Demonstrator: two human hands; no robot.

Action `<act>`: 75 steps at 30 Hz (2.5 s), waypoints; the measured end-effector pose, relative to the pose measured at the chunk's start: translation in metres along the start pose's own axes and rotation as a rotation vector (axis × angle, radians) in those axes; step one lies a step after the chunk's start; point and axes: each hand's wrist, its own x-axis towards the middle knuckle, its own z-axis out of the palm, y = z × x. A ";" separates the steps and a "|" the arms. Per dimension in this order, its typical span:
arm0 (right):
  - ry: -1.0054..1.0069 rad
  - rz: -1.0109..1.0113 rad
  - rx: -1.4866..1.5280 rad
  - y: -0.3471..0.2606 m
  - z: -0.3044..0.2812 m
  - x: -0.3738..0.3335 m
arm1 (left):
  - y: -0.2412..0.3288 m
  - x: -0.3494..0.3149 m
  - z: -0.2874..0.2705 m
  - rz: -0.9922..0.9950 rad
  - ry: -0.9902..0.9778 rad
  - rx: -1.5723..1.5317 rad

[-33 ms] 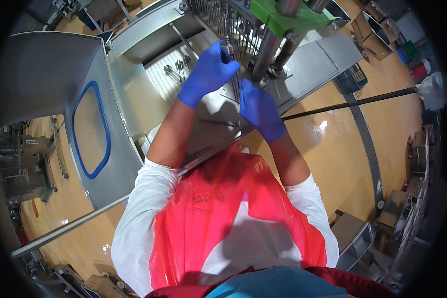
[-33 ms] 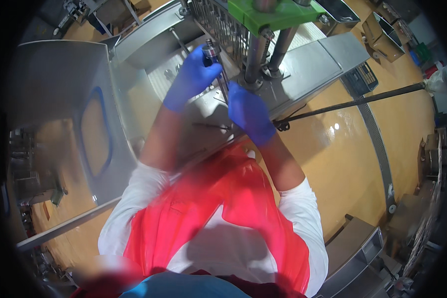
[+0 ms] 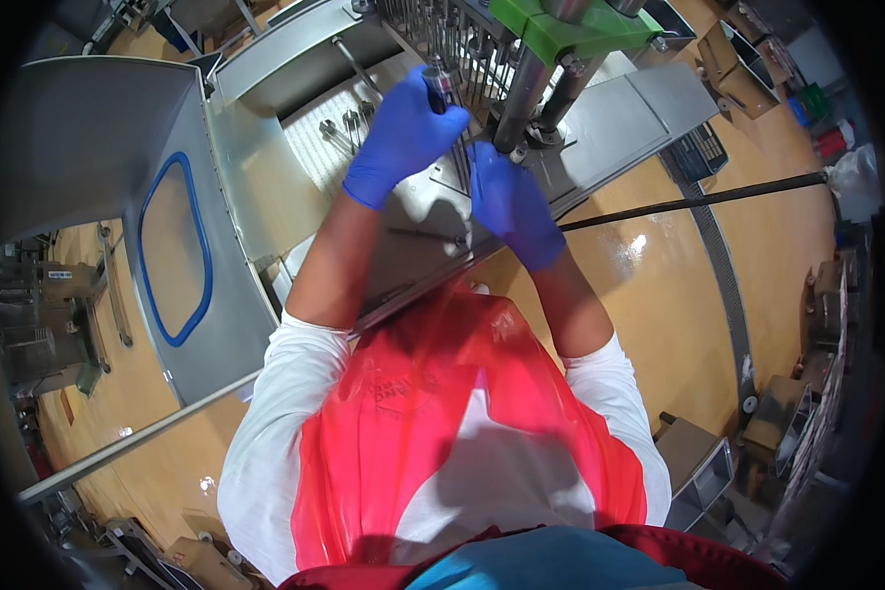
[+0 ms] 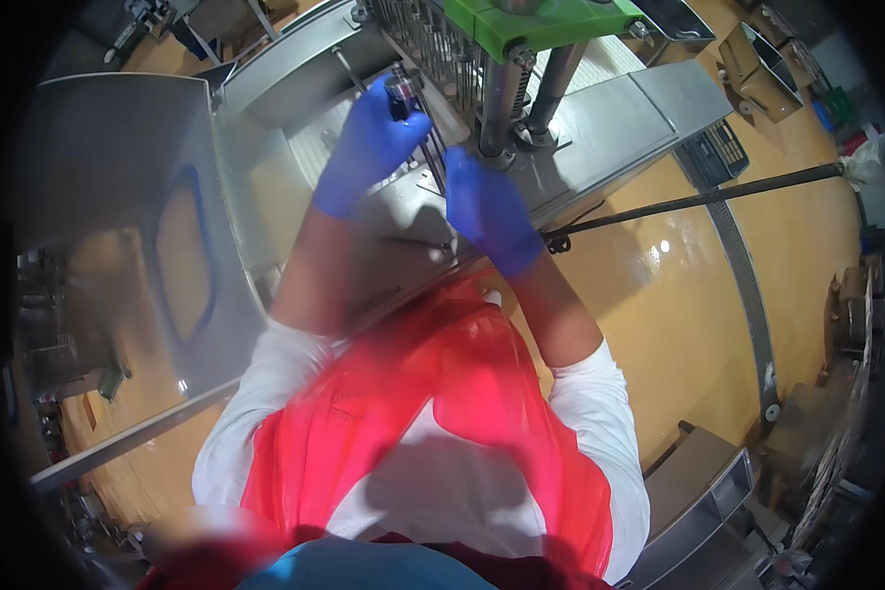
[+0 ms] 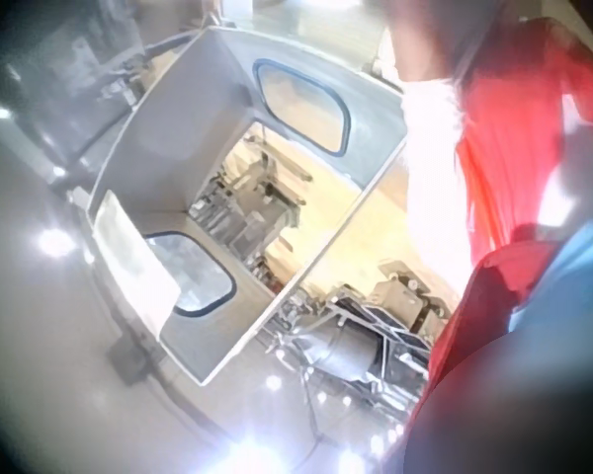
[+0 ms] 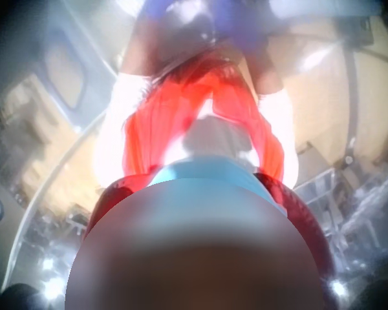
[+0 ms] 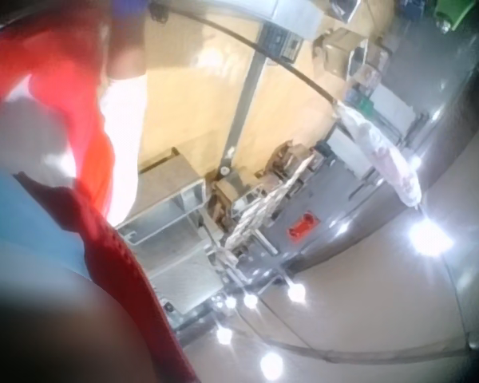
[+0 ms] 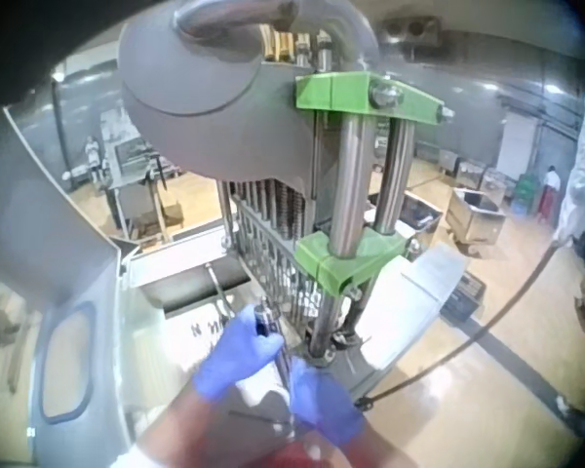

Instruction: The person walks to a machine and repeatedly inserts metal rods into vertical slots, then removes them and repeats the process. The person handles the rods one at a time and places them back on the machine surface between cycles.

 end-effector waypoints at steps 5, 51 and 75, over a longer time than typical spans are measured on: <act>-0.002 0.050 0.438 0.004 -0.011 0.023 | -0.001 -0.012 -0.020 0.061 0.081 -0.560; 0.166 0.407 0.234 0.018 0.045 -0.031 | -0.193 0.237 0.002 0.180 0.465 -0.604; 0.165 0.410 0.255 0.021 0.045 -0.030 | -0.213 0.246 0.013 0.182 0.323 -0.172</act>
